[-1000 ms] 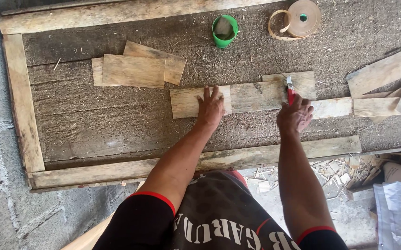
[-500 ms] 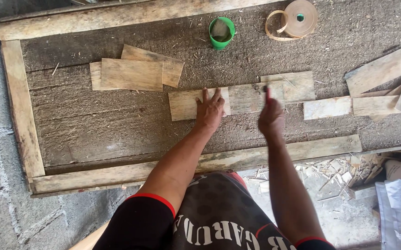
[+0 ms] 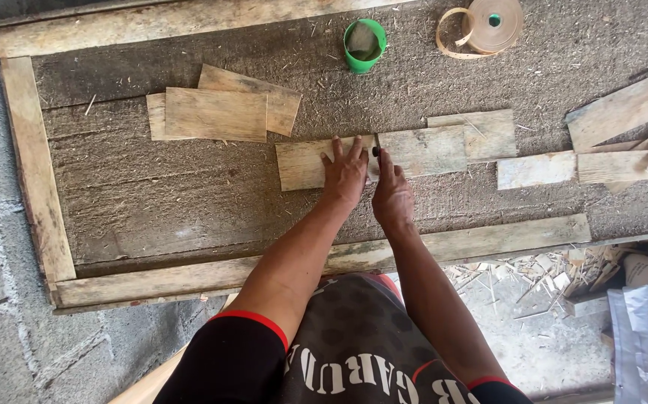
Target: The person is cutting and trimming thin pieces of wood veneer using a red utility knife on a workbench.
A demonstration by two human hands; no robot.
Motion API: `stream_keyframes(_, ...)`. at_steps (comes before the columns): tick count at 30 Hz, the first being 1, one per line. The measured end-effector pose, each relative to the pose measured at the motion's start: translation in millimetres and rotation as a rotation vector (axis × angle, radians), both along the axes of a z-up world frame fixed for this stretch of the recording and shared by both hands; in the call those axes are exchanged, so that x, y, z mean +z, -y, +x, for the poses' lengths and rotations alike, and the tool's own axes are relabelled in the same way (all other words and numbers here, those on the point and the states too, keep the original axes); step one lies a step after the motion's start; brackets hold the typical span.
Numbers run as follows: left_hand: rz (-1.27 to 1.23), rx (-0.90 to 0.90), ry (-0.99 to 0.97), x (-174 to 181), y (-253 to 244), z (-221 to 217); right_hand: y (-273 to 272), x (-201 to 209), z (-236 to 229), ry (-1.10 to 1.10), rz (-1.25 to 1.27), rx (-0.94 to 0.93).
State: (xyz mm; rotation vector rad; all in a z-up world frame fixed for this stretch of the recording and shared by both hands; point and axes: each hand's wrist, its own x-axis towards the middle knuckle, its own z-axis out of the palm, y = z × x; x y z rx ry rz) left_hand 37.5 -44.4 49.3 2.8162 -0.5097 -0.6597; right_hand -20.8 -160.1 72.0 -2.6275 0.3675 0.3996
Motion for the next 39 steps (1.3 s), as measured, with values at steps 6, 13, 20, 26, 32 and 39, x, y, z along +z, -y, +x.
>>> stream_keyframes(6,-0.036,0.012,0.046,-8,0,-2,-4,9,1,-0.095,-0.02,-0.003)
stream_keyframes(13,-0.032,0.025,0.003,7,0,-1,-5,5,-2,-0.129,-0.018,-0.014)
stream_keyframes(20,0.007,0.008,0.004,6,-1,-3,-12,30,9,-0.275,-0.074,0.0)
stream_keyframes(26,-0.02,0.029,-0.053,22,-1,-2,16,-50,6,-0.158,-0.133,0.126)
stream_keyframes(32,-0.037,0.032,-0.062,28,-2,-3,-4,39,10,-0.271,-0.073,0.059)
stream_keyframes(39,-0.039,0.055,-0.015,14,2,-4,4,26,-6,-0.246,-0.134,0.09)
